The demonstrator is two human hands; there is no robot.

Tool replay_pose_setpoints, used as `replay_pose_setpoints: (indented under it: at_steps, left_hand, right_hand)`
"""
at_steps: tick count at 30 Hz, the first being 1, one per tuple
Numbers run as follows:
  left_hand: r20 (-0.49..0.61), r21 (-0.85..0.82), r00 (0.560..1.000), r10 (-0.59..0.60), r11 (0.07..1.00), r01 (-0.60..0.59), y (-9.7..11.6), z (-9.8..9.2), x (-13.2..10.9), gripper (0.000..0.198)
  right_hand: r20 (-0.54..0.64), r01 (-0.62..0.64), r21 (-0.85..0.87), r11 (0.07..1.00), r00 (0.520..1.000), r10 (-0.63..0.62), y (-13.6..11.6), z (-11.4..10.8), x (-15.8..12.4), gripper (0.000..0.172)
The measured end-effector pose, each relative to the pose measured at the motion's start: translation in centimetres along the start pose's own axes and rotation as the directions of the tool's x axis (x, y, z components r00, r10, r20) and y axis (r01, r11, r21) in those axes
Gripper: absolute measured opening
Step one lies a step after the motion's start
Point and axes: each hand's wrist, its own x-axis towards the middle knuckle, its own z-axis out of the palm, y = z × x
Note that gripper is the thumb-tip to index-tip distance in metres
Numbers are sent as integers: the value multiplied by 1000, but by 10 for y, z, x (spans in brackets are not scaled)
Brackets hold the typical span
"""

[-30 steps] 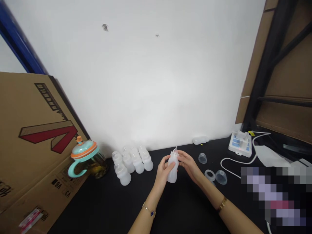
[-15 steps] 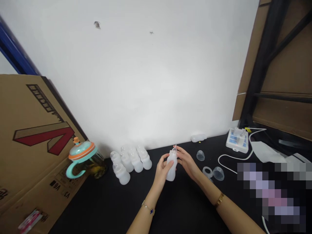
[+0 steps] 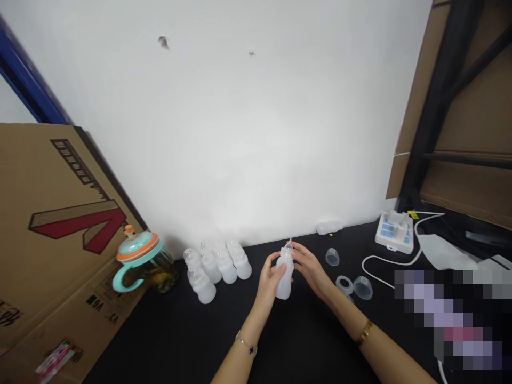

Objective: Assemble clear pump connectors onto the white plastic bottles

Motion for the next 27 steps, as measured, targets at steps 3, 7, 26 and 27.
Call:
replay_pose_setpoints:
  at_steps: [3, 7, 26, 27]
  left_hand:
    - [15, 10, 1000, 18, 1000, -18, -2, -2, 0, 75]
    - [26, 65, 997, 75, 995, -76, -2, -3, -1, 72]
    - [28, 101, 999, 44, 994, -46, -2, -3, 2, 58]
    - [38, 78, 999, 25, 997, -28, -2, -2, 2, 58]
  right_hand:
    - [-5, -4, -6, 1000, 1000, 4, 0, 0, 0, 46]
    - [-1, 18, -34, 999, 1000, -18, 4, -2, 2, 46]
    - [-13, -14, -47, 999, 1000, 14, 4, -4, 4, 41]
    - [-2, -26, -35, 999, 1000, 26, 3, -4, 3, 41]
